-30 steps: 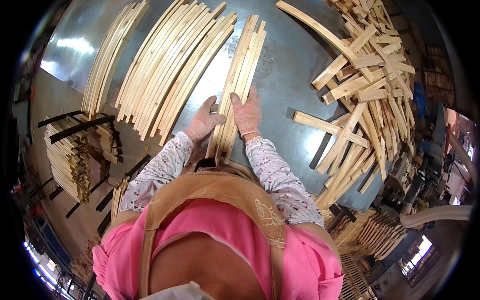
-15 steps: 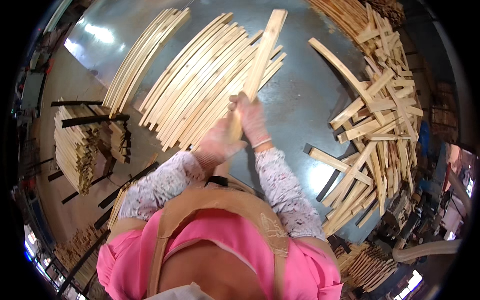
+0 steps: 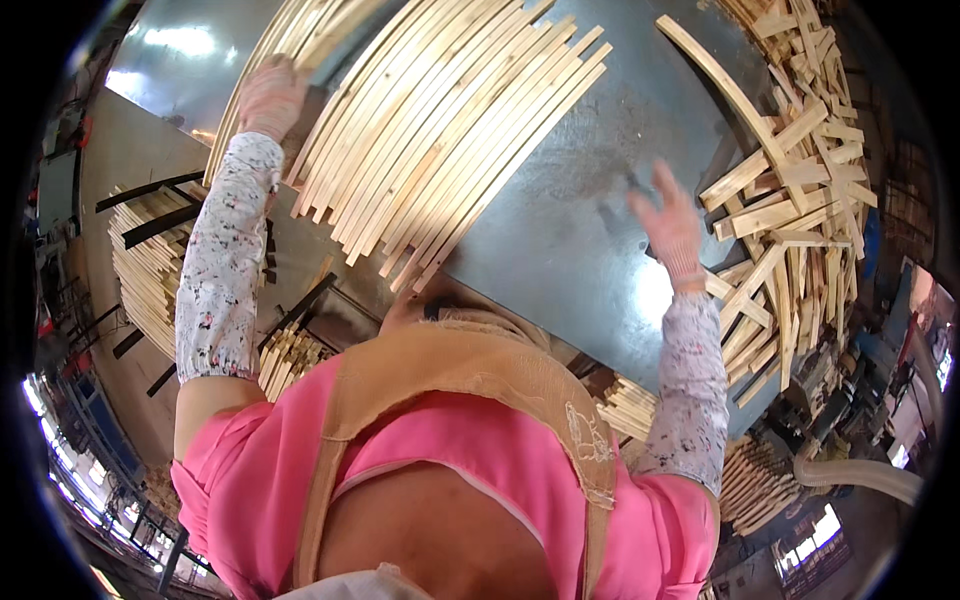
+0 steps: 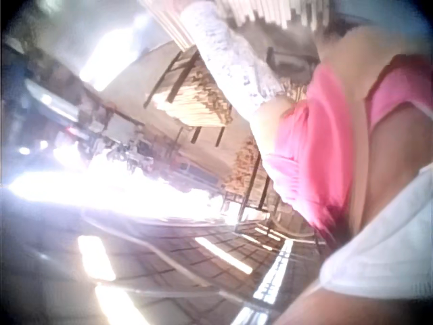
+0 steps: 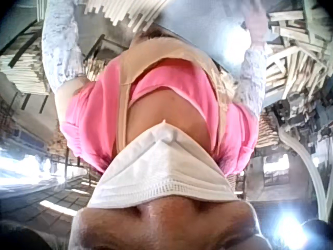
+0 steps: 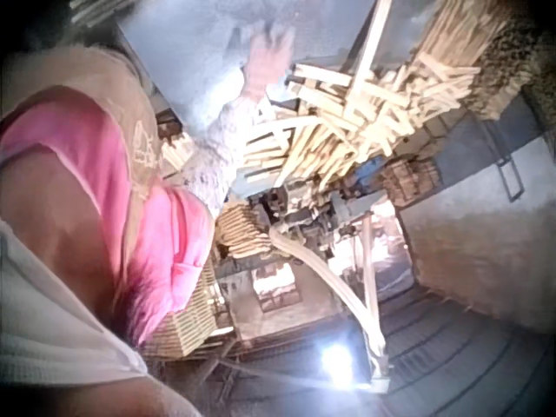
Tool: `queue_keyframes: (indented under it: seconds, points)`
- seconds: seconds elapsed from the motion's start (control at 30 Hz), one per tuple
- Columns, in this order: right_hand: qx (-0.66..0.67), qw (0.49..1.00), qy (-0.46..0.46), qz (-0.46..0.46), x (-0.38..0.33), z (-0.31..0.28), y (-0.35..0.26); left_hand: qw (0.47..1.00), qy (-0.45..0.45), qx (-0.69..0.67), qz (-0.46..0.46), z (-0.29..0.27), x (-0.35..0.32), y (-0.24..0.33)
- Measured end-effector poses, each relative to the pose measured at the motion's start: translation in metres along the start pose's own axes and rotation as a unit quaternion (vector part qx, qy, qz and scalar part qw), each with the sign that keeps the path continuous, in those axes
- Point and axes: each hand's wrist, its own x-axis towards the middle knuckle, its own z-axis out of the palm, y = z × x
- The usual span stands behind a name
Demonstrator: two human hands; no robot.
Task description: The person sorts and stacks thin wooden strips on a metal table. They pick up individual strips from a scattered pile, align them, and place them into a neat stack. The person occasionally lifts and repositions the growing stack to maintain alignment.
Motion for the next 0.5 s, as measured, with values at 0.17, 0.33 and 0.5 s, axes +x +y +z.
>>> queue_keyframes:
  seconds: [0.17, 0.33, 0.5]
  points:
    - [-0.365, 0.921, -0.089, 0.100, -0.109, -0.015, 0.169, 0.993, 0.055, -0.101, -0.040, 0.077, 0.001, -0.065]
    - [-0.409, 0.897, -0.122, 0.115, -0.078, -0.023, 0.151, 0.999, -0.015, -0.038, 0.027, 0.087, 0.001, -0.076]
    - [-0.156, 0.983, 0.021, 0.097, 0.018, -0.017, 0.057, 0.991, -0.079, 0.015, -0.103, 0.055, -0.009, -0.039]
